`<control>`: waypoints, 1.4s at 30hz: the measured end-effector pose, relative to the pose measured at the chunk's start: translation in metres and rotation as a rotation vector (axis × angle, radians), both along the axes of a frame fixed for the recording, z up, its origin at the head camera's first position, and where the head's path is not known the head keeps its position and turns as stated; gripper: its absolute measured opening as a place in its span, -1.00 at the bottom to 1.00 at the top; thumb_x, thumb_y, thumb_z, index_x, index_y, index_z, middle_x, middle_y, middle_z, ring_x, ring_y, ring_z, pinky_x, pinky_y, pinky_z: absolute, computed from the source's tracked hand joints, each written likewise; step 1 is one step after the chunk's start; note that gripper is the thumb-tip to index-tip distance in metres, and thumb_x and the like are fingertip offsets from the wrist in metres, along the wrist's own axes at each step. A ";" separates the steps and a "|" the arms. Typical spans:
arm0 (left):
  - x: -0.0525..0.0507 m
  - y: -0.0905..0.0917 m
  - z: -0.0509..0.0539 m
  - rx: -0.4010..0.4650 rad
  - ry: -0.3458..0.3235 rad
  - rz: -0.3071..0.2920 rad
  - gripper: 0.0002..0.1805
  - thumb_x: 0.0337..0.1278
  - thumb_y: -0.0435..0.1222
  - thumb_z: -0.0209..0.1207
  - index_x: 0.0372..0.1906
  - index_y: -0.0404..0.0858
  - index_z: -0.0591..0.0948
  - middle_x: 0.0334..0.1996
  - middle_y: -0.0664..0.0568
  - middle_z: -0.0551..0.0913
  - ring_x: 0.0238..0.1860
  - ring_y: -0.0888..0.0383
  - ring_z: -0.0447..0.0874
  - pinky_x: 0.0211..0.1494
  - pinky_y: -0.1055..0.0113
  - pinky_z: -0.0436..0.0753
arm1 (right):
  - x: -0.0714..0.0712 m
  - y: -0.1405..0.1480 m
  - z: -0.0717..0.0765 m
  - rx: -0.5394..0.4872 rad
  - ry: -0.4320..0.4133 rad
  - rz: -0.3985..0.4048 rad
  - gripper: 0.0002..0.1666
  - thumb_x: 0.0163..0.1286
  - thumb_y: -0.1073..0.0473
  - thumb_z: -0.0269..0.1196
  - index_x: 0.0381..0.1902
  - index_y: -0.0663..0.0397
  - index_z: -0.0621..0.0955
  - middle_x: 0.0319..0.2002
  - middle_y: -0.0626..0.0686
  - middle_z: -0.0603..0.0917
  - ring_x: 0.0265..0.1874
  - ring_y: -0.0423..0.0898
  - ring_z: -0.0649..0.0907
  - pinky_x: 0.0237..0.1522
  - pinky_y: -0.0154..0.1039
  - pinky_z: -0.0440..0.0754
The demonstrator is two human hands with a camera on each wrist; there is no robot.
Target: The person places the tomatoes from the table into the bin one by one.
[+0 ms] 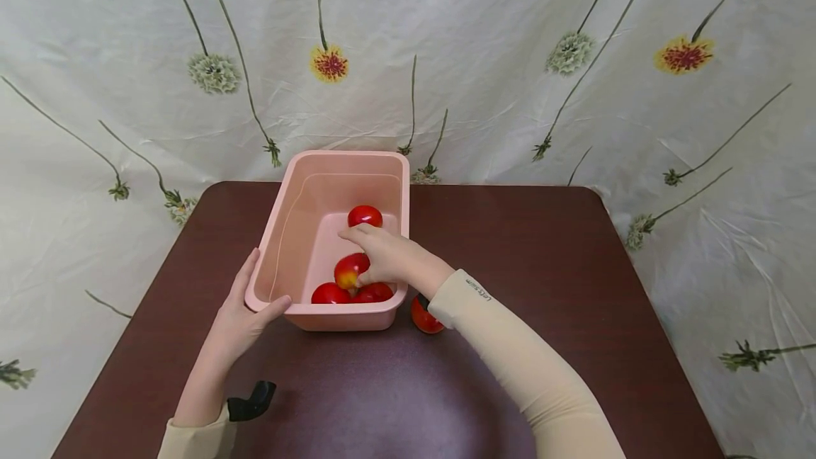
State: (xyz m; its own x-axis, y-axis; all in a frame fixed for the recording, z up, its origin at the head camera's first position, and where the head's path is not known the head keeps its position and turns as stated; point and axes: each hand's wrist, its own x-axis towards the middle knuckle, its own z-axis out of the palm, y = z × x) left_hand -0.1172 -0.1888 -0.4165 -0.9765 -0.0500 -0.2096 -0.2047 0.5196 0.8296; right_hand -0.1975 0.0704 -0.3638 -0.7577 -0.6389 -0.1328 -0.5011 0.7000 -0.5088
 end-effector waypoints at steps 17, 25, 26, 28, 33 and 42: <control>0.002 0.001 0.002 -0.008 -0.018 -0.001 0.16 0.07 0.08 0.34 0.56 0.33 -0.24 0.57 -0.13 -0.01 0.47 -0.23 0.13 0.41 -0.28 0.27 | 0.003 0.018 0.007 -0.156 0.060 -0.081 -0.33 0.25 0.08 0.40 0.31 0.03 0.52 0.29 0.03 0.54 0.26 -0.05 0.50 0.34 -0.11 0.47; 0.001 0.002 0.002 -0.009 -0.017 0.000 0.15 0.07 0.07 0.34 0.56 0.33 -0.24 0.56 -0.13 0.00 0.46 -0.22 0.14 0.39 -0.28 0.31 | 0.006 0.039 0.010 -0.312 0.115 -0.172 -0.44 0.28 0.15 0.37 0.24 0.08 0.57 0.20 0.08 0.62 0.17 0.00 0.58 0.24 -0.05 0.56; 0.001 0.001 0.002 -0.011 -0.016 -0.001 0.15 0.08 0.07 0.34 0.56 0.33 -0.24 0.56 -0.13 0.00 0.46 -0.23 0.14 0.39 -0.28 0.31 | 0.006 0.041 0.010 -0.323 0.112 -0.185 -0.44 0.28 0.16 0.37 0.24 0.09 0.57 0.20 0.09 0.61 0.17 0.02 0.59 0.24 -0.05 0.56; 0.001 0.001 0.002 -0.014 -0.016 -0.002 0.15 0.08 0.06 0.34 0.55 0.35 -0.25 0.57 -0.14 0.00 0.45 -0.23 0.14 0.38 -0.29 0.31 | 0.006 0.045 0.008 -0.352 0.107 -0.212 -0.44 0.28 0.17 0.36 0.24 0.10 0.56 0.21 0.11 0.60 0.19 0.05 0.59 0.26 -0.03 0.54; 0.000 0.001 0.001 -0.010 -0.004 -0.003 0.13 0.11 0.02 0.33 0.56 0.33 -0.23 0.56 -0.14 0.00 0.45 -0.23 0.14 0.39 -0.28 0.29 | 0.006 0.058 0.002 -0.431 0.106 -0.262 -0.45 0.28 0.22 0.37 0.23 0.15 0.56 0.18 0.15 0.59 0.20 0.10 0.58 0.25 -0.04 0.54; 0.001 0.001 0.001 -0.006 -0.009 -0.006 0.13 0.09 0.06 0.33 0.55 0.36 -0.24 0.57 -0.14 -0.01 0.45 -0.23 0.15 0.40 -0.28 0.28 | 0.008 0.081 -0.008 -0.549 0.056 -0.397 -0.47 0.32 0.23 0.34 0.23 0.24 0.55 0.18 0.20 0.59 0.22 0.09 0.58 0.26 -0.06 0.53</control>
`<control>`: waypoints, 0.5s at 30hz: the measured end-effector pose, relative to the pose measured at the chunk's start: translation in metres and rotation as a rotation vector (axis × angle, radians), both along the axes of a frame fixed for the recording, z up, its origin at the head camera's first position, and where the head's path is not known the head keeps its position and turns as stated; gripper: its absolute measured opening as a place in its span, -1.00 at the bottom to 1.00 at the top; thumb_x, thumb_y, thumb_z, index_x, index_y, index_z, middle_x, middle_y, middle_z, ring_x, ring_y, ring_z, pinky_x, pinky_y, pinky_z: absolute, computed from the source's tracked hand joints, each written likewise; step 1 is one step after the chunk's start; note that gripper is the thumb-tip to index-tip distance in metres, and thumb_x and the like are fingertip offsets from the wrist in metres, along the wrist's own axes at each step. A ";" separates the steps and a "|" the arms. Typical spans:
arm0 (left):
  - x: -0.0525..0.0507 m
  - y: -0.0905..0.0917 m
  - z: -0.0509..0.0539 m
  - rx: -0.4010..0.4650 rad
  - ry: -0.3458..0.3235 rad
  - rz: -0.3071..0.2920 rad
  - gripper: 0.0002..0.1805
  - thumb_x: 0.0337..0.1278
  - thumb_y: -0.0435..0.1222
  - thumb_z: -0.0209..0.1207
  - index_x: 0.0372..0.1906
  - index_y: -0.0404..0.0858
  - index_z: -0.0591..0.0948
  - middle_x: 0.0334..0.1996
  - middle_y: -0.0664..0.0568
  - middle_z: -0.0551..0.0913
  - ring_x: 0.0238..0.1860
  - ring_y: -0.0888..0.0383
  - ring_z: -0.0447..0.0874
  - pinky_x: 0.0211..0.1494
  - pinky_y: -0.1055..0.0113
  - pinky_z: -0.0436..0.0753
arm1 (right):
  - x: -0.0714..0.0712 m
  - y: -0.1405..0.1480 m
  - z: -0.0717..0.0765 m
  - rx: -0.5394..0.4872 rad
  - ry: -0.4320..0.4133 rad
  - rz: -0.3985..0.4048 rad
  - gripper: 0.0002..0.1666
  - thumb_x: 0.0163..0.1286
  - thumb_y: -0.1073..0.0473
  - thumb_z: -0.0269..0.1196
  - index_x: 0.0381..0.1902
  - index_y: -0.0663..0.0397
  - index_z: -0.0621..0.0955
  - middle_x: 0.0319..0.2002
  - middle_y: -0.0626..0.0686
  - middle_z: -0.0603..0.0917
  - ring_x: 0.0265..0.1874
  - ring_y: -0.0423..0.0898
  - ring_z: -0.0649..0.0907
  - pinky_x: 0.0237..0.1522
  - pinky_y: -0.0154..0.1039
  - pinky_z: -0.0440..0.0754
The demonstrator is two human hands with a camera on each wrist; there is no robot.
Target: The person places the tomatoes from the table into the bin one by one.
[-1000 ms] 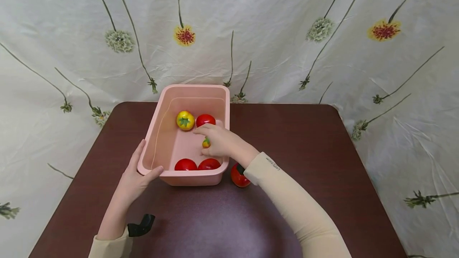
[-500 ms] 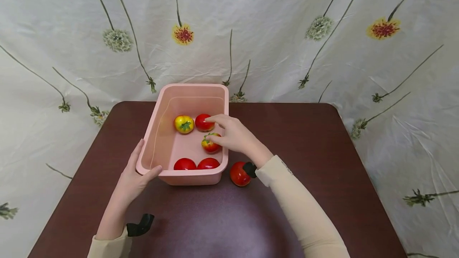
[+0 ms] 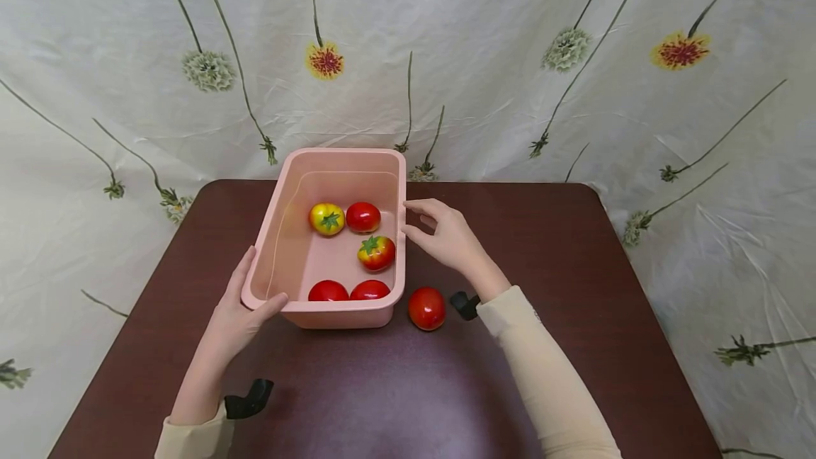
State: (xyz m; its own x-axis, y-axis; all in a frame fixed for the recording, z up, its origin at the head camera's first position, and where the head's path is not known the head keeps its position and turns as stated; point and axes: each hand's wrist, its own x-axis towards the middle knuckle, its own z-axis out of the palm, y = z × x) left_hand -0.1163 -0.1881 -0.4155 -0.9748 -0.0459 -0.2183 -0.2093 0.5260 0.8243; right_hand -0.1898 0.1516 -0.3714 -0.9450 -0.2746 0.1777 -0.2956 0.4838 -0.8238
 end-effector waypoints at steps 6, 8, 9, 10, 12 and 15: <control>0.000 0.000 0.000 0.001 -0.006 0.001 0.13 0.09 0.06 0.33 0.56 0.33 -0.23 0.57 -0.15 -0.01 0.45 -0.24 0.15 0.40 -0.29 0.28 | 0.007 0.013 -0.012 -0.038 -0.065 -0.058 -0.45 0.34 0.23 0.31 0.26 0.24 0.52 0.23 0.22 0.57 0.26 0.10 0.56 0.29 -0.05 0.50; 0.000 0.001 0.000 -0.002 -0.004 -0.001 0.13 0.09 0.07 0.33 0.56 0.32 -0.23 0.57 -0.14 0.00 0.45 -0.24 0.15 0.40 -0.29 0.28 | 0.009 0.017 -0.018 -0.027 -0.081 -0.071 -0.45 0.35 0.22 0.31 0.27 0.25 0.51 0.24 0.22 0.56 0.27 0.11 0.55 0.29 -0.05 0.50; 0.000 0.001 0.000 -0.003 -0.005 -0.002 0.13 0.09 0.07 0.33 0.56 0.33 -0.23 0.57 -0.14 0.00 0.45 -0.24 0.15 0.40 -0.29 0.28 | 0.011 0.019 -0.021 -0.019 -0.090 -0.079 -0.44 0.35 0.22 0.31 0.27 0.24 0.51 0.24 0.22 0.56 0.27 0.11 0.55 0.28 -0.05 0.50; -0.001 0.001 -0.001 -0.004 -0.003 -0.002 0.13 0.09 0.08 0.33 0.56 0.33 -0.23 0.57 -0.13 -0.01 0.45 -0.23 0.15 0.40 -0.29 0.28 | 0.012 0.021 -0.024 -0.012 -0.099 -0.086 -0.44 0.35 0.21 0.31 0.28 0.24 0.51 0.24 0.22 0.56 0.27 0.12 0.55 0.28 -0.04 0.50; -0.001 0.001 -0.001 -0.003 0.000 -0.001 0.13 0.09 0.07 0.33 0.56 0.33 -0.23 0.57 -0.14 0.00 0.45 -0.23 0.15 0.40 -0.29 0.28 | 0.014 0.024 -0.032 0.005 -0.113 -0.097 -0.44 0.35 0.20 0.31 0.28 0.23 0.51 0.25 0.22 0.55 0.26 0.13 0.56 0.27 -0.03 0.51; -0.001 0.001 0.000 0.000 -0.002 0.001 0.13 0.10 0.05 0.33 0.56 0.33 -0.23 0.57 -0.14 0.00 0.45 -0.24 0.14 0.40 -0.30 0.27 | 0.017 0.027 -0.042 0.029 -0.136 -0.103 -0.42 0.35 0.18 0.31 0.29 0.22 0.50 0.26 0.23 0.54 0.23 0.17 0.58 0.24 0.00 0.53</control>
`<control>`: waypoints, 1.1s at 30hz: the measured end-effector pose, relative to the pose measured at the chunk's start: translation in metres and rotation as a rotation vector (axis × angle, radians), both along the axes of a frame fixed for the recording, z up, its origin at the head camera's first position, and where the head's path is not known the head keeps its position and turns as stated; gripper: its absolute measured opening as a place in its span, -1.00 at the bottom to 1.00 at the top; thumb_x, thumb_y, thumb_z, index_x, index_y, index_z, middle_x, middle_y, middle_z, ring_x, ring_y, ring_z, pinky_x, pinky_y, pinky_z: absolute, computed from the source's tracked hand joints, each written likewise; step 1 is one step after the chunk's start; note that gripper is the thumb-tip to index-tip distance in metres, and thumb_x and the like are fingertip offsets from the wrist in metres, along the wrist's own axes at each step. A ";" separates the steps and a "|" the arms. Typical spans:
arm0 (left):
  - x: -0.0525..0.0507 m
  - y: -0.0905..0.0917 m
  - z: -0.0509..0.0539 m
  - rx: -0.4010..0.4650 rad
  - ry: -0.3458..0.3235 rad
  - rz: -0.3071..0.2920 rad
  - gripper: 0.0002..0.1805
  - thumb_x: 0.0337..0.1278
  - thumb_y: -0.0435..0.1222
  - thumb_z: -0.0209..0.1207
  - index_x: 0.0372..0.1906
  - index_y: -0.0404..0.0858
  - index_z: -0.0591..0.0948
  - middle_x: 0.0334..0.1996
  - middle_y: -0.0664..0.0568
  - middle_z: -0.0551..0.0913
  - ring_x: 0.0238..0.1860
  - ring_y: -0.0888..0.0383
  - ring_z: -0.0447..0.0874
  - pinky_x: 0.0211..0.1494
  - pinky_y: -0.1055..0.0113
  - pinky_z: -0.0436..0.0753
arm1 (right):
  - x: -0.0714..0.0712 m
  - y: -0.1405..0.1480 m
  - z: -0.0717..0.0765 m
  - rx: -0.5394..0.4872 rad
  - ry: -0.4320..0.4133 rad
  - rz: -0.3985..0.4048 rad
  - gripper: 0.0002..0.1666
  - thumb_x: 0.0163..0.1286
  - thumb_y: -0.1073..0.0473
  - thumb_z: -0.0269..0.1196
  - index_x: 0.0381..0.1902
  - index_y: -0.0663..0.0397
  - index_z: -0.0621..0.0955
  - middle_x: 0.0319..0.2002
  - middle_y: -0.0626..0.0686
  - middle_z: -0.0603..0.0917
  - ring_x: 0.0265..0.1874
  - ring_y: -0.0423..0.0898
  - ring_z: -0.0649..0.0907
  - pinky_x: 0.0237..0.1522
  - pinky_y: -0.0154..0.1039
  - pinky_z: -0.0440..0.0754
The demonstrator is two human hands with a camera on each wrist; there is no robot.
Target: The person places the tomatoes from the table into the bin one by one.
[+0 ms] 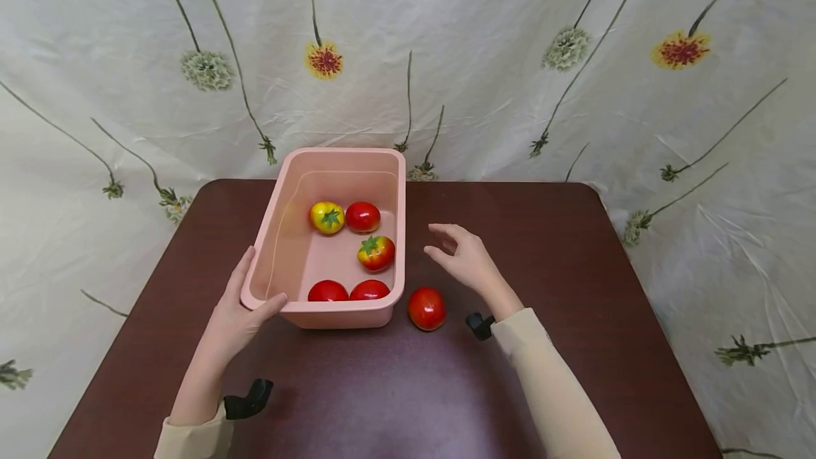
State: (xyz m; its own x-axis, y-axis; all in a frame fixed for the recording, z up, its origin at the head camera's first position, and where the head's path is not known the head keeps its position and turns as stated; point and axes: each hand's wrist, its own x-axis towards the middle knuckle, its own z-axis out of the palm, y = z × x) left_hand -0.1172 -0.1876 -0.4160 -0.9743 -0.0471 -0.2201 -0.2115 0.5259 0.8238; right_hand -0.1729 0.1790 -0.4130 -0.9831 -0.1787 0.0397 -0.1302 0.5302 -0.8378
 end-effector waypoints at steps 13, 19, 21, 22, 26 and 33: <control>0.000 0.002 0.000 0.006 -0.014 0.005 0.16 0.07 0.08 0.34 0.55 0.34 -0.25 0.58 -0.10 -0.05 0.47 -0.24 0.11 0.37 -0.27 0.32 | 0.010 0.004 -0.028 0.134 -0.027 0.038 -0.37 0.30 0.08 0.35 0.29 0.15 0.52 0.25 0.21 0.56 0.21 0.22 0.58 0.23 0.12 0.53; 0.000 0.002 -0.001 0.014 -0.008 0.002 0.15 0.09 0.05 0.34 0.56 0.32 -0.25 0.58 -0.09 -0.04 0.47 -0.22 0.11 0.39 -0.27 0.31 | 0.016 0.002 -0.034 0.224 -0.083 0.072 -0.28 0.25 0.04 0.37 0.33 0.15 0.48 0.28 0.21 0.53 0.26 0.20 0.51 0.27 0.18 0.47; 0.001 0.001 0.000 0.013 -0.006 0.004 0.14 0.10 0.04 0.34 0.56 0.33 -0.25 0.58 -0.09 -0.04 0.47 -0.22 0.12 0.40 -0.27 0.29 | 0.018 -0.001 -0.038 0.247 -0.109 0.094 -0.25 0.24 0.04 0.38 0.34 0.16 0.46 0.29 0.22 0.51 0.27 0.20 0.50 0.27 0.18 0.48; 0.001 0.001 0.000 0.012 -0.007 0.004 0.14 0.10 0.04 0.34 0.55 0.34 -0.25 0.58 -0.09 -0.04 0.47 -0.22 0.11 0.40 -0.28 0.28 | 0.020 -0.002 -0.039 0.259 -0.118 0.106 -0.23 0.23 0.04 0.39 0.35 0.17 0.45 0.29 0.23 0.51 0.26 0.20 0.50 0.27 0.18 0.48; 0.001 0.000 0.002 0.008 -0.010 0.004 0.14 0.10 0.05 0.33 0.55 0.35 -0.26 0.59 -0.10 -0.06 0.47 -0.23 0.11 0.42 -0.29 0.24 | 0.024 -0.009 -0.044 0.306 -0.135 0.128 -0.17 0.17 0.04 0.44 0.35 0.21 0.44 0.29 0.24 0.50 0.27 0.19 0.50 0.27 0.15 0.49; 0.000 0.001 0.002 0.012 -0.015 0.000 0.15 0.09 0.06 0.34 0.55 0.35 -0.26 0.58 -0.10 -0.05 0.47 -0.23 0.11 0.40 -0.29 0.27 | 0.031 -0.014 -0.051 0.340 -0.152 0.131 -0.12 0.13 0.04 0.46 0.36 0.22 0.42 0.31 0.23 0.47 0.28 0.17 0.49 0.29 0.12 0.48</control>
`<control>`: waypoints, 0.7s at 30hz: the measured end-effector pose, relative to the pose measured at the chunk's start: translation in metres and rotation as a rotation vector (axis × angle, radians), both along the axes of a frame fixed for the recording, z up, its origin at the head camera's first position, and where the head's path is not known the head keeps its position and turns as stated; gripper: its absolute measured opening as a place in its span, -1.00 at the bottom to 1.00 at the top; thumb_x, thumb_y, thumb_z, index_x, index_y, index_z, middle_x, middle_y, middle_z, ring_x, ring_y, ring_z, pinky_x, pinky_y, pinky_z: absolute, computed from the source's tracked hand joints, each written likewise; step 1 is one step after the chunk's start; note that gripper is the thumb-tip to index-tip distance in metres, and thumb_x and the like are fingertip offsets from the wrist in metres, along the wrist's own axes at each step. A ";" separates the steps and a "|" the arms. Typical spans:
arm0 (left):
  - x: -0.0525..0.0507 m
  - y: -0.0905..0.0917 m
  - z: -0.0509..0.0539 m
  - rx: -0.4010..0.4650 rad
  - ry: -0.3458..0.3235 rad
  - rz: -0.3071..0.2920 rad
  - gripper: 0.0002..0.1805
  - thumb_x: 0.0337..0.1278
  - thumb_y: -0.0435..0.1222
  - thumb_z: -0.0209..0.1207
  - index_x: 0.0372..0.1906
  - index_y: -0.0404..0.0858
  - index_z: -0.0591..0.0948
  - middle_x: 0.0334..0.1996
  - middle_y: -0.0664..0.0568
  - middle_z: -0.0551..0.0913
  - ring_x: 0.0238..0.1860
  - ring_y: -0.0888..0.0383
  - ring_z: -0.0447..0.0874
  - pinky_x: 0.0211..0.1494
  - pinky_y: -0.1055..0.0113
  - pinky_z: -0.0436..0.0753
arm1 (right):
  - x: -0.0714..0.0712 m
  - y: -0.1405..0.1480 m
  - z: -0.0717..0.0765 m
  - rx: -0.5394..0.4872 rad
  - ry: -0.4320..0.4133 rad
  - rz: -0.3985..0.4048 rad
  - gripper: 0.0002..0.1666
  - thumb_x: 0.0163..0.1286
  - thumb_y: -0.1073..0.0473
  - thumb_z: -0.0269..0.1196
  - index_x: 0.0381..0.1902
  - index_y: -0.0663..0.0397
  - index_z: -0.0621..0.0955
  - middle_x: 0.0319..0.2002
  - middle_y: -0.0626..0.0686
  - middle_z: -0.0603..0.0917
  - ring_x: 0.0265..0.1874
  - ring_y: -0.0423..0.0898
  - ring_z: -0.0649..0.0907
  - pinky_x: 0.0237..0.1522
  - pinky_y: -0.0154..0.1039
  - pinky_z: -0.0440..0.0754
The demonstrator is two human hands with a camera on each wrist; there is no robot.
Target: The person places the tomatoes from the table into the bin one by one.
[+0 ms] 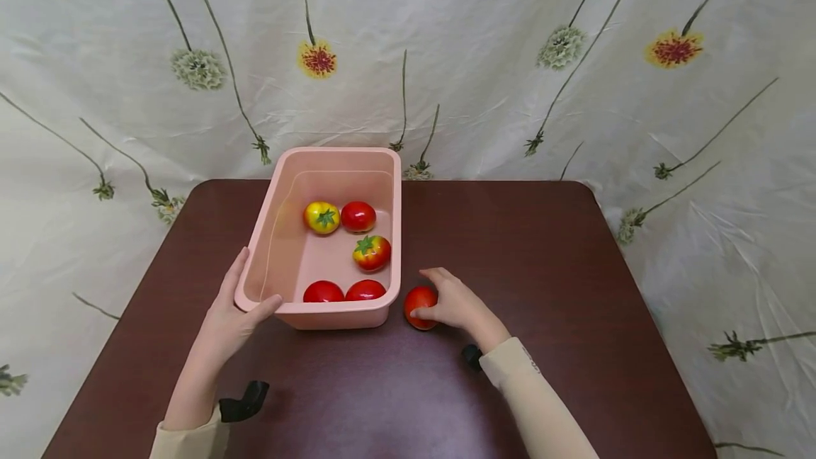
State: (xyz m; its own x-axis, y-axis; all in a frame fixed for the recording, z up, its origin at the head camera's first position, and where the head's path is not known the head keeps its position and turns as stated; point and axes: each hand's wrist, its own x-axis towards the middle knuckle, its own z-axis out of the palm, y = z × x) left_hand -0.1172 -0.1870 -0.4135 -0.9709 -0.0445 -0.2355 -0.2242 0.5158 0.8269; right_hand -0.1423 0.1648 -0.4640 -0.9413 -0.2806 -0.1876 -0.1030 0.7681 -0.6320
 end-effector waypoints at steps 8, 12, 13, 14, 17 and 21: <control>0.000 0.000 0.001 0.001 0.004 0.000 0.14 0.10 0.04 0.33 0.54 0.37 -0.25 0.58 -0.10 -0.04 0.47 -0.23 0.11 0.41 -0.29 0.25 | 0.005 -0.004 -0.005 -0.005 -0.007 0.008 -0.02 0.03 0.05 0.51 0.39 0.20 0.39 0.31 0.22 0.44 0.22 0.16 0.52 0.27 0.11 0.50; -0.001 0.001 0.001 0.003 0.006 0.000 0.14 0.10 0.03 0.34 0.56 0.34 -0.24 0.58 -0.11 -0.03 0.47 -0.23 0.12 0.41 -0.29 0.25 | 0.005 -0.005 -0.009 0.007 0.000 0.016 0.01 -0.01 0.04 0.54 0.38 0.23 0.39 0.31 0.24 0.44 0.23 0.17 0.51 0.28 0.11 0.50; -0.001 0.001 0.001 0.003 0.006 0.000 0.14 0.10 0.04 0.34 0.56 0.33 -0.24 0.58 -0.11 -0.03 0.47 -0.23 0.12 0.41 -0.29 0.25 | 0.006 -0.005 -0.010 0.010 0.002 0.018 0.02 -0.02 0.04 0.54 0.38 0.24 0.39 0.31 0.25 0.44 0.23 0.18 0.51 0.27 0.12 0.50; -0.001 0.001 0.001 0.001 0.006 0.000 0.14 0.09 0.04 0.34 0.56 0.33 -0.24 0.58 -0.11 -0.03 0.47 -0.23 0.12 0.41 -0.29 0.25 | 0.006 -0.005 -0.011 0.015 0.003 0.019 0.02 -0.02 0.04 0.54 0.37 0.24 0.39 0.31 0.25 0.44 0.23 0.18 0.51 0.26 0.12 0.51; -0.001 0.001 0.000 -0.002 0.005 0.001 0.15 0.08 0.06 0.34 0.56 0.33 -0.24 0.58 -0.11 -0.03 0.47 -0.23 0.12 0.41 -0.30 0.25 | 0.007 -0.005 -0.013 0.015 -0.004 0.017 0.04 -0.04 0.04 0.55 0.37 0.26 0.39 0.31 0.25 0.44 0.22 0.19 0.52 0.24 0.12 0.53; -0.001 0.000 -0.001 -0.009 0.012 0.000 0.15 0.08 0.06 0.34 0.56 0.33 -0.24 0.58 -0.11 -0.03 0.47 -0.23 0.12 0.42 -0.28 0.24 | 0.009 -0.006 -0.016 0.011 -0.006 0.011 0.06 -0.05 0.06 0.56 0.38 0.27 0.38 0.31 0.25 0.43 0.21 0.20 0.53 0.20 0.14 0.55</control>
